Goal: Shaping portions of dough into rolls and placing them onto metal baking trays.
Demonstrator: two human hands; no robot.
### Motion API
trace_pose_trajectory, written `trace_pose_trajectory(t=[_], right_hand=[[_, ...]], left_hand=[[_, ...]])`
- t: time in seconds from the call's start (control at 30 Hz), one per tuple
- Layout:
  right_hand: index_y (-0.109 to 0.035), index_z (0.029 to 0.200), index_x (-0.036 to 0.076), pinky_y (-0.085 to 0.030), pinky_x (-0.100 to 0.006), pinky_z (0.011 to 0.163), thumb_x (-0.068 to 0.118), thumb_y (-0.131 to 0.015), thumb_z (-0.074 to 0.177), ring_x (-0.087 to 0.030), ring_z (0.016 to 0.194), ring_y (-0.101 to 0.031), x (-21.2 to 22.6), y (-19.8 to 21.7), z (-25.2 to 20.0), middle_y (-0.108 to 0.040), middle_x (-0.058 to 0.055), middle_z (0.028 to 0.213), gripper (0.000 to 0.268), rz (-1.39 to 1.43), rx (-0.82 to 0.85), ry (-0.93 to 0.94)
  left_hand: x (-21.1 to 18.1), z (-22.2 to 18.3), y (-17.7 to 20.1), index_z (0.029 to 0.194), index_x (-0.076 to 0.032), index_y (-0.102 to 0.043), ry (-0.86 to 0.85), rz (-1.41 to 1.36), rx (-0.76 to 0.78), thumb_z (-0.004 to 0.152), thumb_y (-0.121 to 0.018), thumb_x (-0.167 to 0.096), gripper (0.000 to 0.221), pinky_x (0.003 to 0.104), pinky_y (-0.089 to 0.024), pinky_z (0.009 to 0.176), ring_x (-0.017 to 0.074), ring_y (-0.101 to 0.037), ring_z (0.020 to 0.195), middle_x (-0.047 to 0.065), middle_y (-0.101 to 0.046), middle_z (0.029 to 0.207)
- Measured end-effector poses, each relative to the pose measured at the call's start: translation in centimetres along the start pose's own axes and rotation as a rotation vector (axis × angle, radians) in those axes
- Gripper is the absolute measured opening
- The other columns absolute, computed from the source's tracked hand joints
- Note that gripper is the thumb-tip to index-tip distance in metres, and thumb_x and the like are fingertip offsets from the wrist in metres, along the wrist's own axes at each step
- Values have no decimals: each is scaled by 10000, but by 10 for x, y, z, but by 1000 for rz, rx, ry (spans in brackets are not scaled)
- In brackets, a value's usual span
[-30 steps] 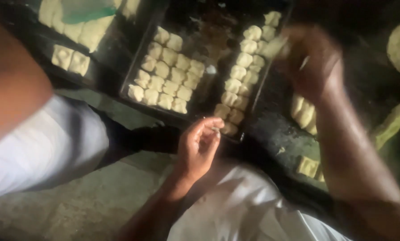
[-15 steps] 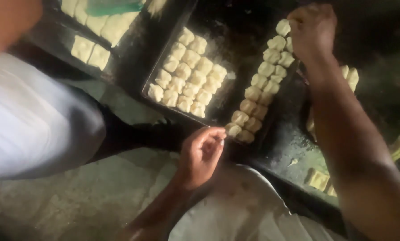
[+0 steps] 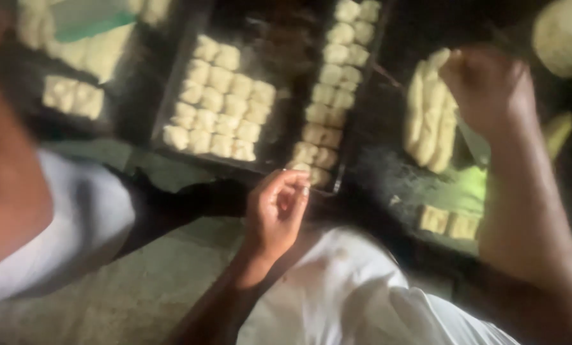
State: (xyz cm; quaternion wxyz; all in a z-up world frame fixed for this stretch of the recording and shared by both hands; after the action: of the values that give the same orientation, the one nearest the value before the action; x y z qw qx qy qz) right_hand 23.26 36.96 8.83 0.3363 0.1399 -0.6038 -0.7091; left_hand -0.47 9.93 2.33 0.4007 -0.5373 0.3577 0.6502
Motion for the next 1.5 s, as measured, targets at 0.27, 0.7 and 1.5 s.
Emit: trace_pose_trajectory(t=[0.27, 0.7, 1.5], right_hand=[[-761, 982, 135, -573, -407, 833, 227, -779, 861, -258, 945, -688, -46, -46, -215, -744, -106, 1044, 153, 39, 487, -436], [-788, 1097, 86, -597, -364, 833, 51, -738, 889, -243, 1025, -716, -95, 7, -249, -752, -100, 1167, 217, 186, -89, -358], [-773, 1059, 79, -652, -331, 796, 136, -756, 862, -208, 889, -765, -11, -15, -203, -801, -126, 1015, 207, 1118, 312, -494]], left_hand=[[-4, -5, -107, 1130, -25, -709, 107, -6, 294, 970, -712, -96, 175, 218, -525, 646, 71, -654, 734, 37, -732, 926], [55, -30, -225, 1061, 34, -690, 468, -325, 318, 932, -691, -111, 194, 263, -618, 693, 107, -745, 753, 63, -775, 882], [19, -1, -192, 1056, 48, -724, 238, -53, 372, 925, -604, -14, 188, 286, -501, 637, 90, -603, 726, 80, -705, 829]])
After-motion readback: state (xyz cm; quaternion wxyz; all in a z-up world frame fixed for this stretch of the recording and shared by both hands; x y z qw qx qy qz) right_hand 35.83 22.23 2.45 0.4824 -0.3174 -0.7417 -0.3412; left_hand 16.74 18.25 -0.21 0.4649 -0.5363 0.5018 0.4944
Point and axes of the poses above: each hand's wrist, its own z-axis towards the middle knuckle, its own y-axis out of the back of the hand, x = y × z, the point moved 10 cm from there along z, towards the middle knuckle
